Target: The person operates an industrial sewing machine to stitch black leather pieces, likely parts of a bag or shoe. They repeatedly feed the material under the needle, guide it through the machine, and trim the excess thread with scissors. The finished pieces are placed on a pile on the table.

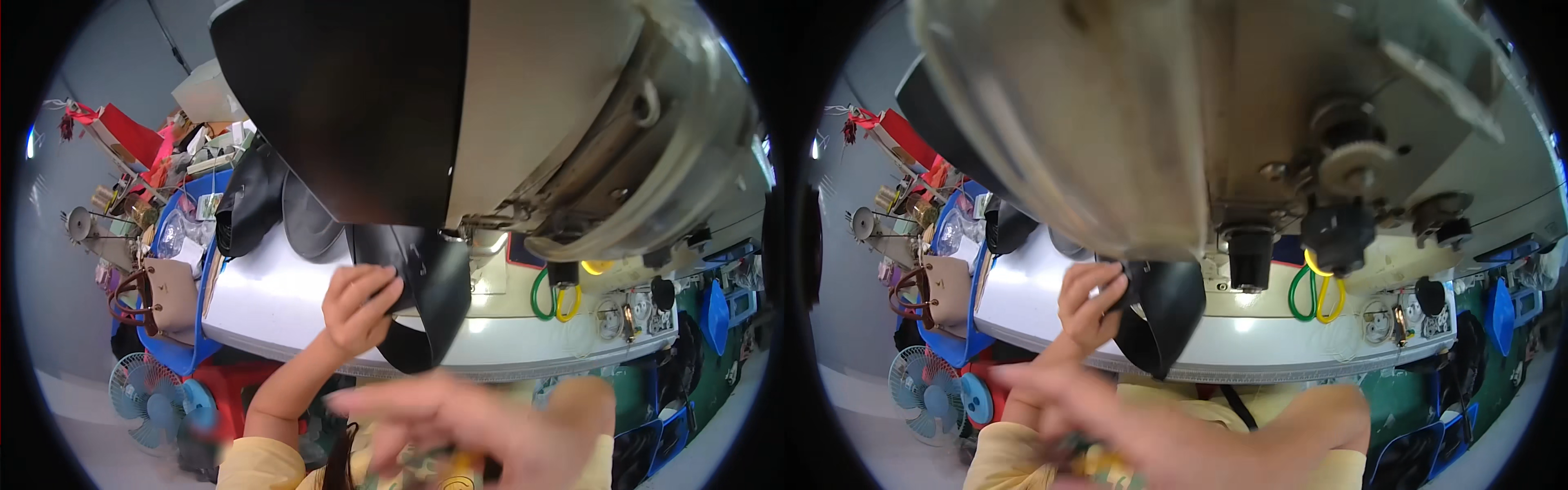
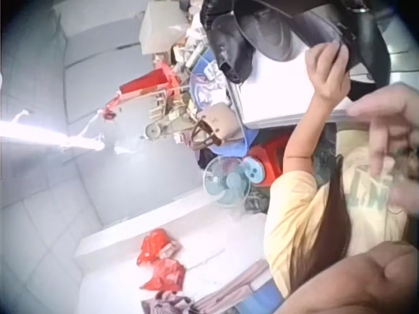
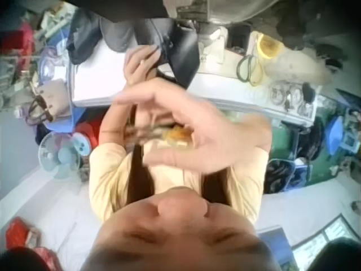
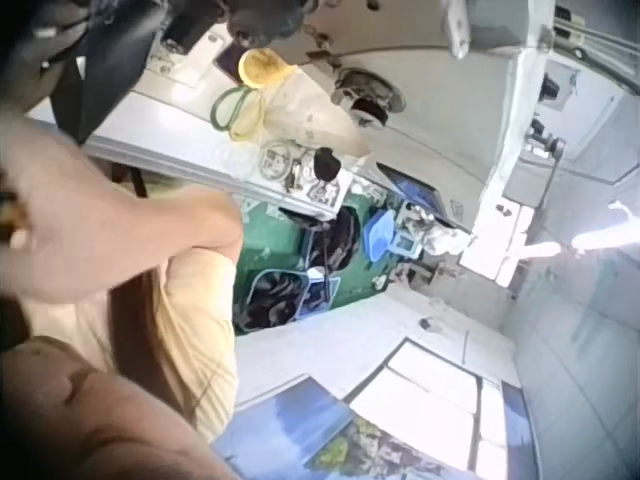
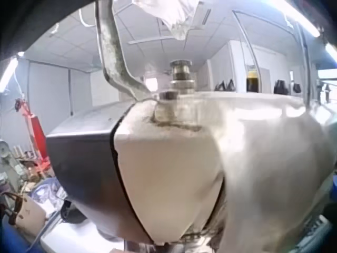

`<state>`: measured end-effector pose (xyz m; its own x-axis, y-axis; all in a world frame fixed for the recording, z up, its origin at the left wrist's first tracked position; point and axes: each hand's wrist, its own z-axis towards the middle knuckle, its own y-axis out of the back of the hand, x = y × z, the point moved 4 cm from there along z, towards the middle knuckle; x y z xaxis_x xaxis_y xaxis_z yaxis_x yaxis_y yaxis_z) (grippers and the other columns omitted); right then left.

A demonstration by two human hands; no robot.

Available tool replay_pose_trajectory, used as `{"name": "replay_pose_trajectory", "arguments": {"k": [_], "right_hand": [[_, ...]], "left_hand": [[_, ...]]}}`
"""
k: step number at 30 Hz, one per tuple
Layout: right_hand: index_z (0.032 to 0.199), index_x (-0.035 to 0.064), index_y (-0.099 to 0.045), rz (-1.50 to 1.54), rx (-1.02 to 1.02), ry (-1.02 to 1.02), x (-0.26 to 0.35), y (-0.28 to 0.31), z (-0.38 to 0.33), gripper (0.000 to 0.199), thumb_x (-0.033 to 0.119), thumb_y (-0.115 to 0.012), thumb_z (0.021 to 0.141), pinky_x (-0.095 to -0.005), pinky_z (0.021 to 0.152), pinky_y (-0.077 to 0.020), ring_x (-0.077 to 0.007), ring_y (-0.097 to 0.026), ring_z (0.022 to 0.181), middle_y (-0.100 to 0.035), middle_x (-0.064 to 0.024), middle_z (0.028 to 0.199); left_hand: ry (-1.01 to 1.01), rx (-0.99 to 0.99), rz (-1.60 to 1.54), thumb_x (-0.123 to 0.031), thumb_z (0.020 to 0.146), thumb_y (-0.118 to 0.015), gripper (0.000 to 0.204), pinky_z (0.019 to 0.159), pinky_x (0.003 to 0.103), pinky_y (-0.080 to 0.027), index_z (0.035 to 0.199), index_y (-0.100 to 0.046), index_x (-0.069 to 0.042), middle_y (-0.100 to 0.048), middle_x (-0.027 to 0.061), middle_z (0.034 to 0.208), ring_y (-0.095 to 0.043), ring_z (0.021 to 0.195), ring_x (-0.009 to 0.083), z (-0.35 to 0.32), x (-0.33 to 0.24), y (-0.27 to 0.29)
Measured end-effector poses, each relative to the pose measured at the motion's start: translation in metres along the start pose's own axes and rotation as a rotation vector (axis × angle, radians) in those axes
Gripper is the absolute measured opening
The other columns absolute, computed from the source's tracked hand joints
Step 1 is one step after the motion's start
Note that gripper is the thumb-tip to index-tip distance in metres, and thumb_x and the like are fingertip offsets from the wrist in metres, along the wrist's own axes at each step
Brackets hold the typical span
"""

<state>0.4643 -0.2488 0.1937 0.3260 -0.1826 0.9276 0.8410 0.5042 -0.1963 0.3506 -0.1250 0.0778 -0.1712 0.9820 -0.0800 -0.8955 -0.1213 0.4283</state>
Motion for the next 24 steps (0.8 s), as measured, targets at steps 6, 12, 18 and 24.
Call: {"name": "replay_pose_trajectory", "arguments": {"k": [6,12,18,24], "right_hand": [[0.112,0.0023,-0.060,-1.266,-0.479,0.205,-0.065,0.055,-0.029,0.043,0.010,-0.076,0.073,-0.0308,0.064,-0.0538,-0.0210,-0.064,0.075,-0.058,-0.0129,0.111],[0.119,0.0025,-0.057,-1.268,-0.625,0.048,-0.080,0.091,-0.037,0.064,0.022,-0.085,0.065,-0.0283,0.071,-0.0578,-0.0185,-0.068,0.084,-0.050,-0.0165,0.132],[0.122,0.0031,-0.055,-1.238,-0.628,0.047,-0.086,0.097,-0.031,0.062,0.013,-0.081,0.068,-0.0299,0.072,-0.0574,-0.0222,-0.068,0.088,-0.049,-0.0169,0.134],[0.124,0.0036,-0.054,-1.323,-0.714,0.042,-0.088,0.093,-0.028,0.057,0.002,-0.070,0.069,-0.0311,0.071,-0.0569,-0.0253,-0.068,0.087,-0.048,-0.0181,0.134]], "left_hand": [[0.006,0.001,-0.047,0.006,0.058,-0.065,0.036,0.069,0.038,-0.051,0.094,-0.067,0.005,-0.065,0.0137,0.101,-0.062,0.090,0.0294,0.012,-0.015,-0.035],[0.006,0.036,-0.074,0.006,0.062,-0.066,0.034,0.076,0.039,-0.054,0.096,-0.066,0.004,-0.064,0.0145,0.101,-0.063,0.095,0.0319,0.020,-0.001,-0.052],[-0.007,0.098,-0.094,0.004,0.060,-0.065,0.039,0.078,0.038,-0.055,0.099,-0.066,0.001,-0.063,0.0143,0.105,-0.063,0.096,0.0319,0.025,-0.002,-0.051],[0.049,0.113,-0.146,0.003,0.064,-0.065,0.033,0.075,0.036,-0.055,0.096,-0.067,-0.001,-0.065,0.0133,0.100,-0.064,0.091,0.0301,0.029,0.007,-0.054]]}}
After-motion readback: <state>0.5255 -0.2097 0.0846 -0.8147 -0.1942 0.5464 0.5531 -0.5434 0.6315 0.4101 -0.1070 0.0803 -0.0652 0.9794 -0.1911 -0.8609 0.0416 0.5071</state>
